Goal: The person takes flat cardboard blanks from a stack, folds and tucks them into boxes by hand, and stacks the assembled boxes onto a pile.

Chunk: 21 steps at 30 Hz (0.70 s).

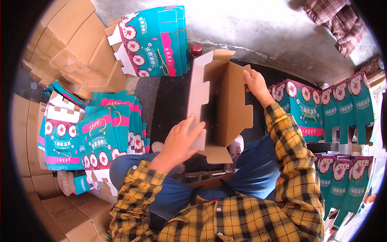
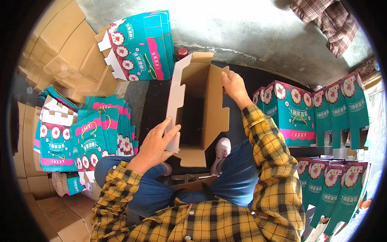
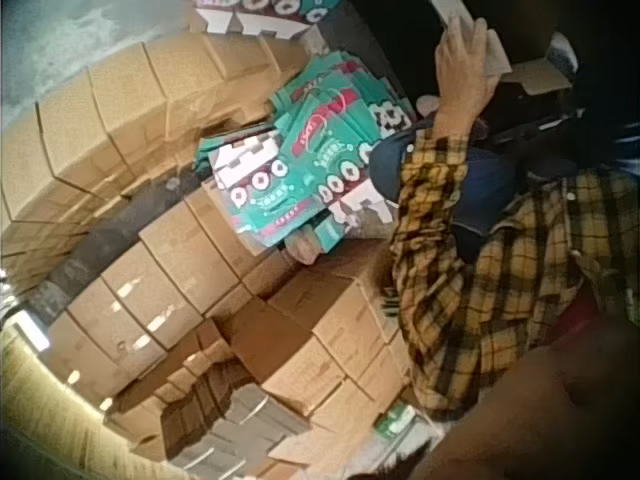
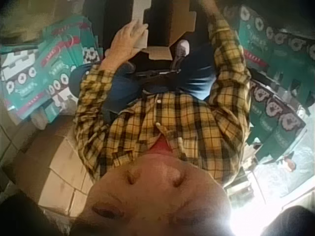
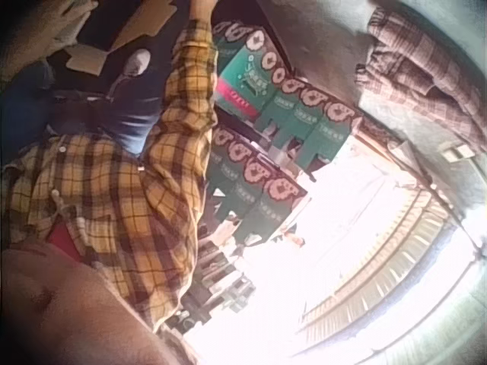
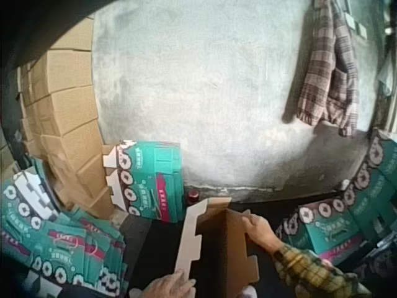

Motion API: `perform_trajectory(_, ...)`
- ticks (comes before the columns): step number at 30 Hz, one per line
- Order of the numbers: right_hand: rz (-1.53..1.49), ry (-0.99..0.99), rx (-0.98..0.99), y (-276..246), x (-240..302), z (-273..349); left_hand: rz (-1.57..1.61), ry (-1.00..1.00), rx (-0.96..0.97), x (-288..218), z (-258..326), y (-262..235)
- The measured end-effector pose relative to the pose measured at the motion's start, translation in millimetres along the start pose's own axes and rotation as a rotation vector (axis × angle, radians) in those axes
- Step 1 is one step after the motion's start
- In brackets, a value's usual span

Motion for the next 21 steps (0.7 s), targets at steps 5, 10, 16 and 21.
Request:
perform_trajectory(5,0.016,0.016,-0.012,0,0,0,0.015,0.042,0.03,-3,-2,10)
perform_trajectory(10,0.597,-0.216,-0.195,-16,30,1,0.009,0.051,0.037,-5,-6,13)
perform_trajectory(16,1.453,-0.609,0.06,54,57,5,-0.028,0.086,0.079,-17,-5,20)
perform_trajectory(21,1.061,-0.457,0.017,46,48,-11,0.009,0.086,0.013,-17,-3,14)
Point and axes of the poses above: each hand's wrist, its own z-axis away from the middle knuckle, its own y-axis out of the palm, x = y × z, the point moved 10 cm from there along -z, towards the middle knuckle, and after that the axes turned 2 degrees about -x, right-handed, at the moved point
